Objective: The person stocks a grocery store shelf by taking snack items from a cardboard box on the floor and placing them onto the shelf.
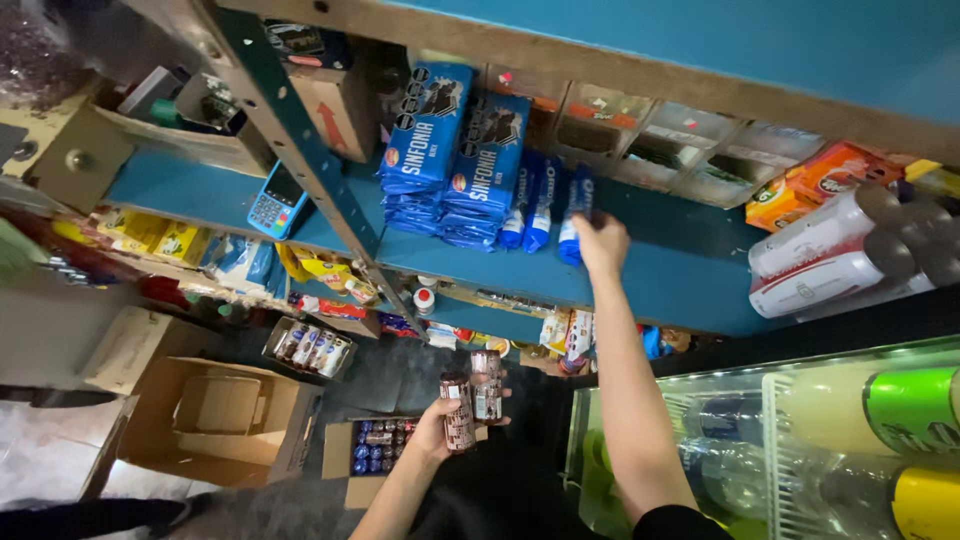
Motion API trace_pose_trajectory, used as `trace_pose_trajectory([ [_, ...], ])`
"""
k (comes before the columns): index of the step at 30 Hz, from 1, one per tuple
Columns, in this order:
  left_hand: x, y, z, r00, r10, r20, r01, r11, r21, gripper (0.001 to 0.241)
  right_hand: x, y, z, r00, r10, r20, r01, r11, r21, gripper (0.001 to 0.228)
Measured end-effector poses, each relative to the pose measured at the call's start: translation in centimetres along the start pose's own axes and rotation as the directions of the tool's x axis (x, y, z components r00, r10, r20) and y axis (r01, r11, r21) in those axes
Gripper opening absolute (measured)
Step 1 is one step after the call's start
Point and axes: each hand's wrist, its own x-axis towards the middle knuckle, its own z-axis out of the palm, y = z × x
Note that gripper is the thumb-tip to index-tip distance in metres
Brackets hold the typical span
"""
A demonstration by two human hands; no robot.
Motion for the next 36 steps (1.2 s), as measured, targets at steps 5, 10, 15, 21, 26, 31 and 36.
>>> trace_pose_trajectory([
  [5, -1.3, 0.7, -0.4, 1.0, 0.006, -0.026, -0.007, 1.0, -0.02, 0.064, -1.7, -3.2, -1.4, 0.99, -0.102, -0.098, 0.119, 0.975, 0.189, 0.038],
  [10, -2.6, 1.3, -0.5, 0.999, 0.027, -0.024, -0.028, 0.999, -0.029, 0.066, 0.1, -6.9, 1.7, 0.963, -0.261, -0.069, 0.261, 0.965, -0.003, 0.037],
  [15, -3.5, 2.5, 0.6, 0.999, 0.049, -0.008, -0.049, 0.996, -0.072, 0.062, 0.1, -9.1, 3.3, 0.973, -0.229, -0.029, 0.226, 0.97, -0.091, 0.056],
  [21, -2.4, 3.8, 3.6, 0.965, 0.108, -0.24, -0.094, 0.993, 0.069, 0.08, -0.4, -8.5, 2.2, 0.991, -0.13, -0.034, 0.112, 0.942, -0.315, 0.072],
  [26, -0.1, 3.0, 1.9, 0.987, 0.08, -0.136, -0.077, 0.997, 0.028, 0.072, -5.4, -6.0, -0.6, 0.909, -0.247, -0.335, 0.293, 0.951, 0.096, 0.041],
  [31, 2.5, 3.4, 5.6, 0.995, 0.069, -0.077, -0.063, 0.995, 0.074, 0.068, -16.9, -2.2, -2.7, 0.97, -0.231, -0.072, 0.236, 0.839, 0.491, 0.023],
  [36, 4.9, 2.6, 6.7, 0.992, 0.018, -0.129, 0.001, 0.99, 0.144, 0.044, -27.1, 1.9, -2.4, 0.95, -0.223, 0.218, 0.059, 0.816, 0.575, 0.048],
])
